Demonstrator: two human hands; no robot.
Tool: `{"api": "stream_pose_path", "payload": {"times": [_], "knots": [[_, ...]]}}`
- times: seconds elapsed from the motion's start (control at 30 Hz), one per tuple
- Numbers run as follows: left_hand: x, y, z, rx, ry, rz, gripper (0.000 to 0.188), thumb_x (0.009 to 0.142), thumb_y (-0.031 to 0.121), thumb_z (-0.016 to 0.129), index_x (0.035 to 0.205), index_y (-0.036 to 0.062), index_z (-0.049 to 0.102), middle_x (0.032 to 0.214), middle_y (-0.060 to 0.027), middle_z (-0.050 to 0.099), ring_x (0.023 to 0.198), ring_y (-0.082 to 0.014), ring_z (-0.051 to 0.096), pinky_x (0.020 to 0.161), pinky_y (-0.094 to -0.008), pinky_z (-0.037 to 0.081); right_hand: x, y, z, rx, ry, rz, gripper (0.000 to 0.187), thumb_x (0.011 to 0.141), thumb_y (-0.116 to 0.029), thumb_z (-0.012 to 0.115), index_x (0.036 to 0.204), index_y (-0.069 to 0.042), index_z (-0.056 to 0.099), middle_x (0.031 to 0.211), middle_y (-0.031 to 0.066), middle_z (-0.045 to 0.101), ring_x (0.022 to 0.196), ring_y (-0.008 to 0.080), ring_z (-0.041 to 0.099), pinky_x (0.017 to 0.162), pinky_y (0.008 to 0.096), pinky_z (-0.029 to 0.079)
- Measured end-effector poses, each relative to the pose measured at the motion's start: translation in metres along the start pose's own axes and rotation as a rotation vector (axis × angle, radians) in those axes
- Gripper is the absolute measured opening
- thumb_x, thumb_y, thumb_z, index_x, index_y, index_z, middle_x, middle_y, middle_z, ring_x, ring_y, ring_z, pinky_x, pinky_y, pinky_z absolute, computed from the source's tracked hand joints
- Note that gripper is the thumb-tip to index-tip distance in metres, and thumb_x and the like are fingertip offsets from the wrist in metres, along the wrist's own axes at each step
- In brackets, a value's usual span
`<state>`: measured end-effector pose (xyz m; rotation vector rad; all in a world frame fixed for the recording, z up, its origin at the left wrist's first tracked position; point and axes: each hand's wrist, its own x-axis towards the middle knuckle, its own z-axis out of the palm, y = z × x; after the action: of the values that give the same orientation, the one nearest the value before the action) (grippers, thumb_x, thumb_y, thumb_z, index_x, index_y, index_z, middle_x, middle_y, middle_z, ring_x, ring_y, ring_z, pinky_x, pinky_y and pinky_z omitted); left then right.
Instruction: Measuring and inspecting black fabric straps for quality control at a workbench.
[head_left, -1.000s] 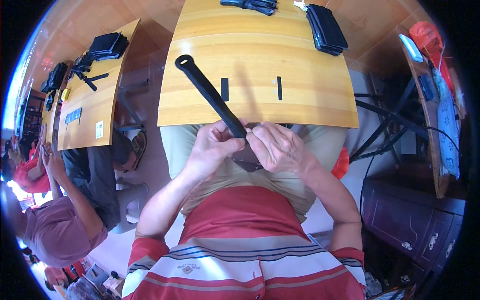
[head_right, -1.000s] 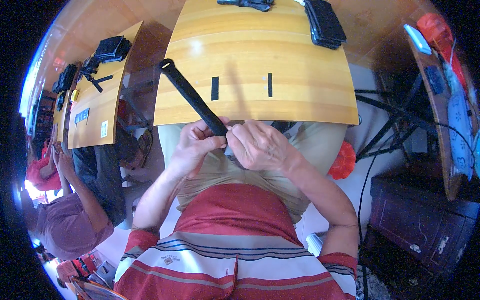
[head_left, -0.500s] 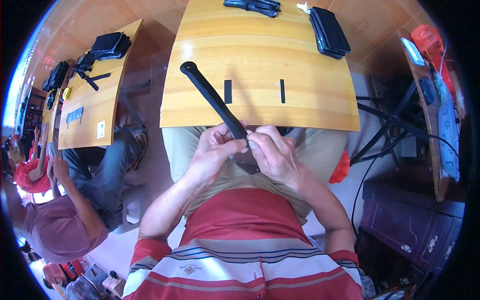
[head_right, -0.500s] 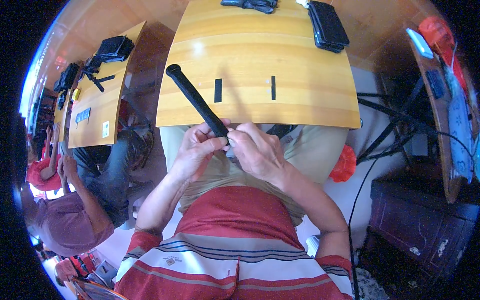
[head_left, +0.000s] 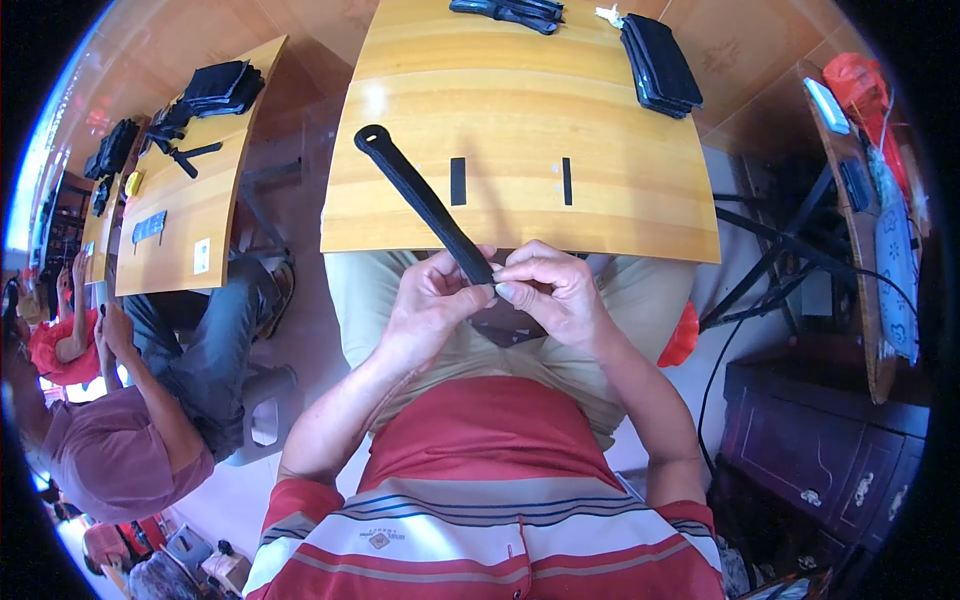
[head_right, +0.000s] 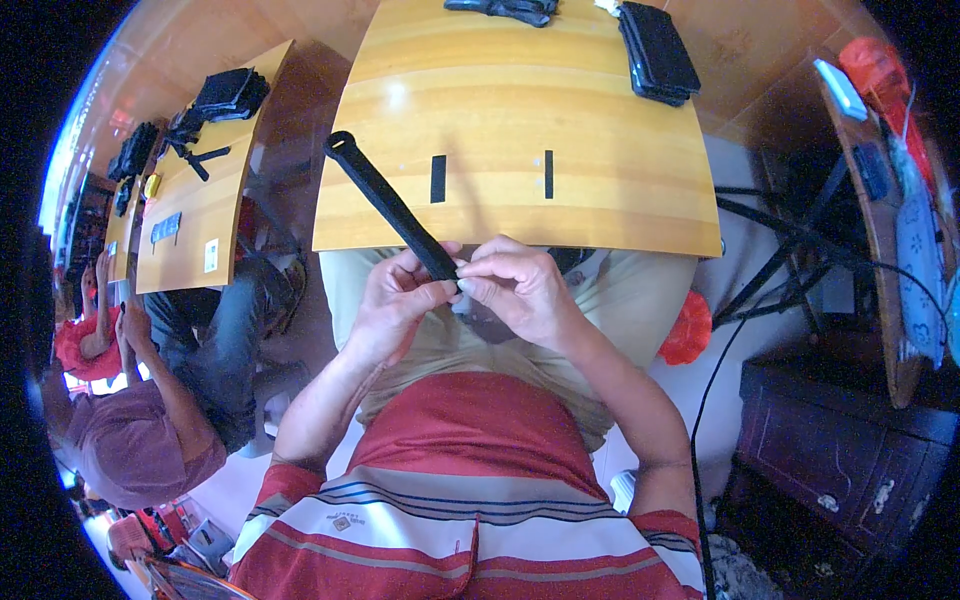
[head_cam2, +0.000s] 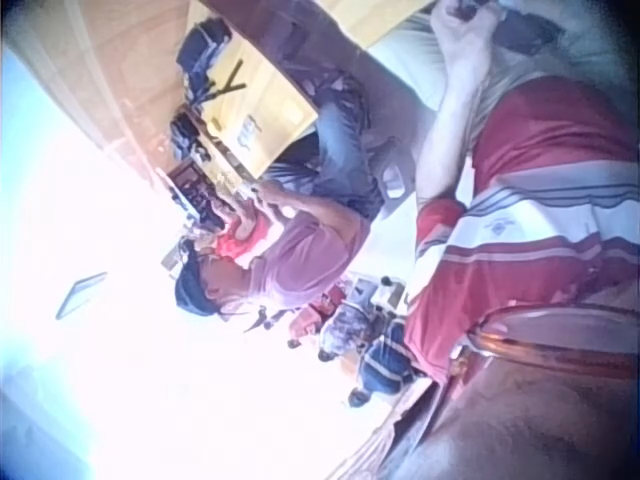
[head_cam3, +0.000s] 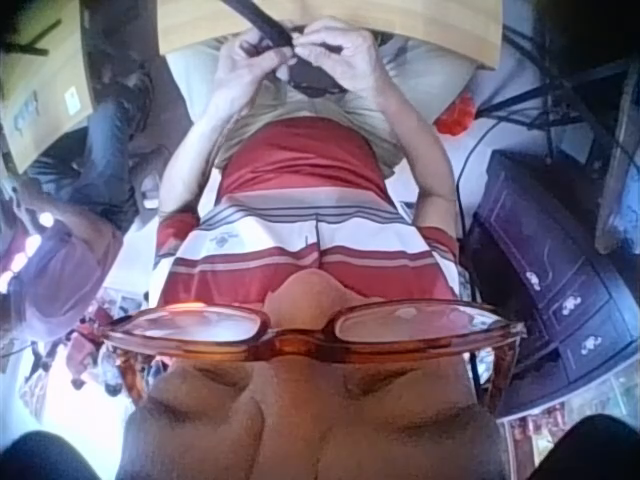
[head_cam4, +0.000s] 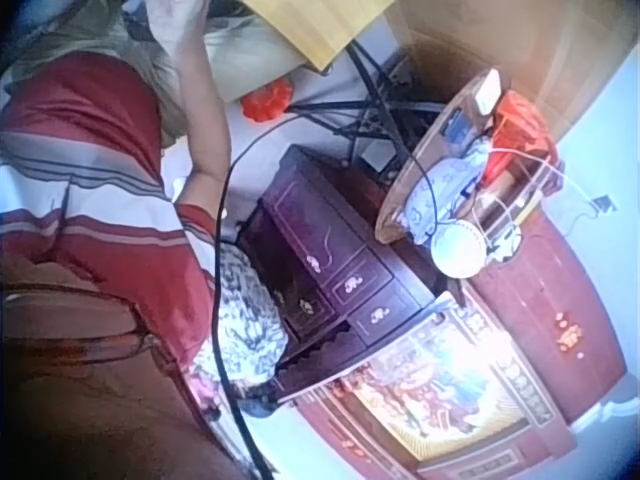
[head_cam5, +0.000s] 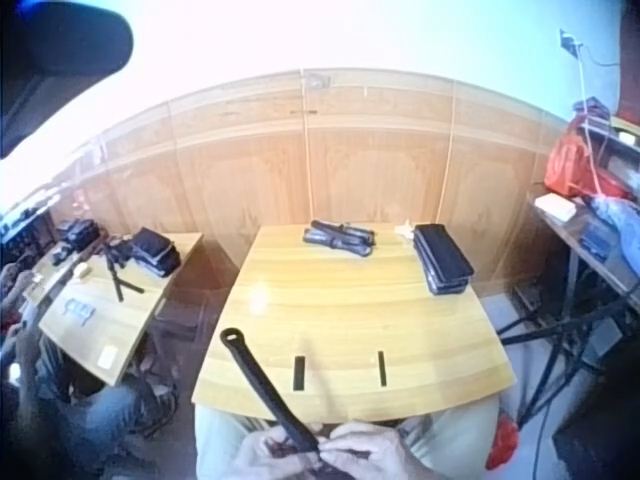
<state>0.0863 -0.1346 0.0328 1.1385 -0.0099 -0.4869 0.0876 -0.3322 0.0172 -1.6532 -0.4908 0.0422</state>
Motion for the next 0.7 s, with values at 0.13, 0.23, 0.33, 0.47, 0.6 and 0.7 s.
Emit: {"api": "stream_pose_path", "payload": {"times": [0.13,0.23,0.33,0.47,0.6,0.7], "knots": [[0.0,0.0,-0.001,0.005,-0.001,-0.001,0.039,0.083,-0.005,0.065,0.122,-0.0018,0.059,0.096,-0.0043,0.068,0.086,-0.0116,0.064,0.08,-0.0265,0.051,0.002,-0.009,0.006,-0.301,0.046,-0.188,0.013,0.085,-0.001,0.067,0.097,0.001,0.064,0.086,0.0135,0.062,0.074,0.0271,0.064,0.065,0.034,0.05],[0.001,0.003,0.0,-0.014,-0.003,0.002,0.039,0.083,-0.004,0.065,0.121,-0.002,0.059,0.095,-0.0041,0.068,0.087,-0.0116,0.063,0.08,-0.0265,0.051,0.002,-0.013,0.009,-0.383,0.092,-0.231,0.011,0.086,-0.001,0.066,0.096,-0.001,0.061,0.086,0.0131,0.059,0.073,0.0299,0.064,0.061,0.0372,0.05],[0.001,0.005,-0.003,0.01,-0.031,-0.004,0.041,0.083,-0.004,0.065,0.123,-0.0022,0.058,0.098,-0.0051,0.068,0.088,-0.0122,0.064,0.081,-0.0268,0.052,0.002,-0.013,0.008,-0.439,0.088,-0.261,0.013,0.084,0.0,0.066,0.094,-0.002,0.059,0.086,0.0116,0.058,0.07,0.0296,0.064,0.057,0.0388,0.05],[-0.003,0.015,-0.004,0.072,-0.082,-0.076,0.043,0.083,-0.008,0.062,0.125,-0.0038,0.056,0.103,-0.0057,0.067,0.09,-0.0106,0.062,0.081,-0.0253,0.051,0.006,-0.02,-0.003,-0.519,-0.052,-0.352,0.013,0.081,0.001,0.068,0.09,-0.001,0.059,0.083,0.0105,0.059,0.066,0.0273,0.064,0.055,0.0373,0.05],[-0.003,0.031,-0.003,0.145,-0.152,-0.061,0.042,0.084,-0.009,0.06,0.126,-0.0041,0.056,0.104,-0.0051,0.066,0.092,-0.01,0.061,0.083,-0.0253,0.051,0.016,-0.032,-0.009,-0.52,-0.11,-0.433,0.012,0.081,0.001,0.069,0.089,-0.001,0.06,0.082,0.0097,0.059,0.066,0.0255,0.063,0.055,0.0354,0.05],[-0.003,0.042,-0.003,0.21,-0.203,-0.099,0.042,0.085,-0.009,0.058,0.126,-0.0035,0.056,0.103,-0.0044,0.065,0.095,-0.0096,0.061,0.084,-0.0254,0.05,0.018,-0.032,-0.007,-0.454,-0.106,-0.402,0.01,0.082,0.001,0.068,0.089,-0.001,0.06,0.082,0.0105,0.059,0.066,0.0259,0.063,0.056,0.035,0.05]]}}
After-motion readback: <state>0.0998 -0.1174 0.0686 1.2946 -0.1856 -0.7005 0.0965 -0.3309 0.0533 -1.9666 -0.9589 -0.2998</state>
